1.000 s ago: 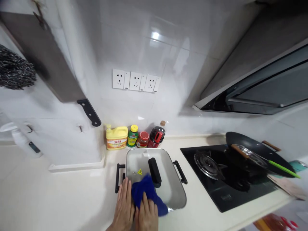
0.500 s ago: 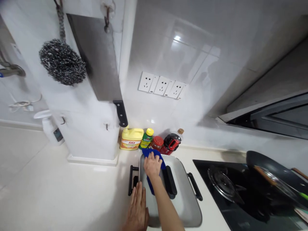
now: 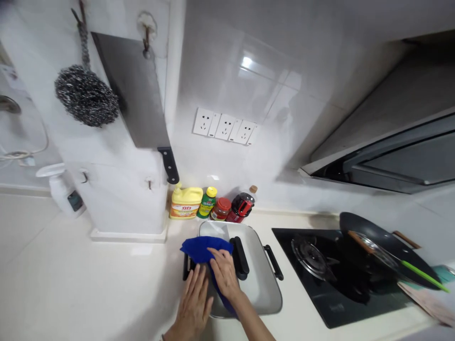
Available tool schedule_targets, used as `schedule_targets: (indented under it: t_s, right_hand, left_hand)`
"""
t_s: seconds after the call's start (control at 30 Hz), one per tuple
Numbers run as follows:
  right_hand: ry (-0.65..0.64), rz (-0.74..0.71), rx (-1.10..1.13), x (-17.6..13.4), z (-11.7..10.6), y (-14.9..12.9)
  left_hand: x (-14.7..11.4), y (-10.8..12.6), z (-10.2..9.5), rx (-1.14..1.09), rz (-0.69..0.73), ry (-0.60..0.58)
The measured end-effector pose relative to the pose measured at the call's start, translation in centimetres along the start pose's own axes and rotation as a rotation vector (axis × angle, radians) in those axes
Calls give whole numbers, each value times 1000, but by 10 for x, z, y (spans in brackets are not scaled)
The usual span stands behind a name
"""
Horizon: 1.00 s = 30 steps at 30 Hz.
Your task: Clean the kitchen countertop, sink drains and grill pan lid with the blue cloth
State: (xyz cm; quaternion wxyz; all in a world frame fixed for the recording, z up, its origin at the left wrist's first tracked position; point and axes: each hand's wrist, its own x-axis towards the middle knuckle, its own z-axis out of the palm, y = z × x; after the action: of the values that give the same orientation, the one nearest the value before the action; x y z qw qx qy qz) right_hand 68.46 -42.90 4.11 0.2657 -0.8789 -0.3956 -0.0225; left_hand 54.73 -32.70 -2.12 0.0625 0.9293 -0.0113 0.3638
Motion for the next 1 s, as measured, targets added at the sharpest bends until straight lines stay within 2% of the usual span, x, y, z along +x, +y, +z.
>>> schedule_targets:
  t_s: [0.07, 0.13, 0.23, 0.3, 0.4, 0.53, 0.67, 0.8, 0.9, 1.0]
  right_hand:
    - [-13, 5, 28, -4, -1, -4]
    - [-140, -131, 11, -3, -3, -11]
    - [-329, -338, -77, 3, -6, -24]
    - [-368, -366, -140, 11, -6, -29]
    - [-322, -345, -184, 32, 1, -28]
    - [-210, -297, -171, 63, 24, -27]
    - [-37, -118, -97, 77, 45, -41]
    - [26, -102, -23, 51, 41, -51]
    - [54, -87, -28, 8, 30, -51]
    - [196, 28, -52, -41, 21, -48]
  left_hand:
    - [-7, -5, -8, -71, 174, -38]
    - [-14, -8, -14, -131, 260, -41]
    - [-20, -11, -17, -178, 233, -39]
    - [-22, -12, -17, -209, 223, -59]
    - [-24, -11, -14, -233, 215, -59]
    - [-27, -12, -13, -288, 213, -108]
    - [-26, -15, -15, -333, 201, -157]
    - [-18, -17, -13, -371, 204, -122]
    - [-12, -14, -9, -410, 189, 40]
    - [-9, -14, -5, -461, 168, 146]
